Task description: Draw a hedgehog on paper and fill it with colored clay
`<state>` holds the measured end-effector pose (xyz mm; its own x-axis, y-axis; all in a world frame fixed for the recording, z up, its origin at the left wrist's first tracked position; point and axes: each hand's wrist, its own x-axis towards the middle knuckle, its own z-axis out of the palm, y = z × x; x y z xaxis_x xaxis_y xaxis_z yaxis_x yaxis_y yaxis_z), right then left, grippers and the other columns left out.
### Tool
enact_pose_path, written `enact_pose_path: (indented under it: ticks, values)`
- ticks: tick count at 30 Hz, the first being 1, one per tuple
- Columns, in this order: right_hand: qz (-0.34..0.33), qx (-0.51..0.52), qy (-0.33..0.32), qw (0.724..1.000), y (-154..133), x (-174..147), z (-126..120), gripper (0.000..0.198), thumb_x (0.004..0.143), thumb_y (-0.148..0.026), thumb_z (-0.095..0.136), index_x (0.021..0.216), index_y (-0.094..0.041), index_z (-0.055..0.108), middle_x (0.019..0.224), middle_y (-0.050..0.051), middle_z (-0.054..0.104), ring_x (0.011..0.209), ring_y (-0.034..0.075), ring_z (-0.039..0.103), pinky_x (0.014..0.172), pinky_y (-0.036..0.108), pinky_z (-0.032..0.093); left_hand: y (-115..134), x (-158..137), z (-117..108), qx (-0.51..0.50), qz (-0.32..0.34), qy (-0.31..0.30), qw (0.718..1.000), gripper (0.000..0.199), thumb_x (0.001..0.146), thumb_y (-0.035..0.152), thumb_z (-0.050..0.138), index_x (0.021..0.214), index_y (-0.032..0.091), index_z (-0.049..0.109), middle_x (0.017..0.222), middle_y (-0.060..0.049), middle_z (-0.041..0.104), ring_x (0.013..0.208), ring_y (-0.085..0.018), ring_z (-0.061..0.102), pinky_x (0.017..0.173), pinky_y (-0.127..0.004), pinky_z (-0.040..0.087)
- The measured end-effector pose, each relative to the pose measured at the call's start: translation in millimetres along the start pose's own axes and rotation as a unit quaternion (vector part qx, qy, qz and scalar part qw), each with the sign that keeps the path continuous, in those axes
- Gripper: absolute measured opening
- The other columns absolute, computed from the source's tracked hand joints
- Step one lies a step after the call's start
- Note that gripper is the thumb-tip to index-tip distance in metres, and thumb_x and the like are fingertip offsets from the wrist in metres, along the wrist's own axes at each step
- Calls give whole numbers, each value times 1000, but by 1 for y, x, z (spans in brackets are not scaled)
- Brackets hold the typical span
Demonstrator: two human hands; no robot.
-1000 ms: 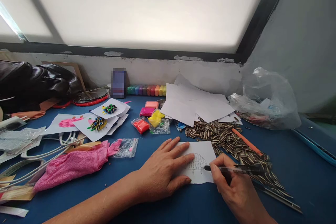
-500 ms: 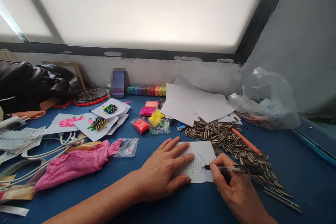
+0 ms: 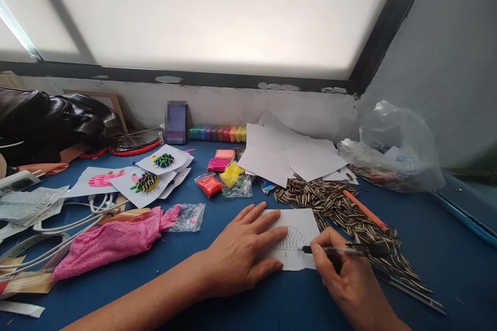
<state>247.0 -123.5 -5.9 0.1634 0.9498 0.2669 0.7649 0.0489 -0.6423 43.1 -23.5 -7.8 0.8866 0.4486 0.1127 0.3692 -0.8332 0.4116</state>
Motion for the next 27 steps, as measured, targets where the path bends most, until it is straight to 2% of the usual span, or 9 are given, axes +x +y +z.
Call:
enact_pose_path:
  ticks: [8, 13, 20, 27]
  values:
    - [66, 31, 6, 997, 7, -3, 2, 31, 92, -45, 40, 70, -25, 48, 49, -8, 36, 40, 12, 38, 35, 21, 31, 1, -1, 1, -1, -5, -3, 1000, 54, 91, 48, 53, 140, 29, 45, 153, -5, 35, 142, -36, 26, 116, -55, 24]
    - [45, 18, 5, 999, 5, 0, 1, 30, 92, -43, 40, 69, -25, 48, 49, -8, 31, 40, 11, 33, 34, 21, 27, 2, -1, 1, -4, -3, 4, 1000, 53, 91, 46, 54, 141, 29, 45, 153, -5, 35, 142, -36, 27, 116, -54, 24]
    - [18, 5, 20, 1000, 2, 3, 1, 29, 92, -40, 43, 68, -25, 48, 51, -7, 34, 42, 12, 36, 37, 22, 29, 1, -1, 1, -4, 0, 4, 1000, 53, 90, 47, 54, 140, 29, 45, 153, -5, 36, 142, -35, 28, 116, -55, 25]
    - [31, -1, -18, 999, 5, 0, 1, 29, 95, -41, 39, 72, -25, 47, 54, -7, 33, 44, 12, 35, 39, 22, 29, 0, -2, 2, -4, -1, 6, 1000, 53, 91, 46, 54, 140, 30, 45, 153, -5, 36, 143, -35, 26, 116, -54, 23]
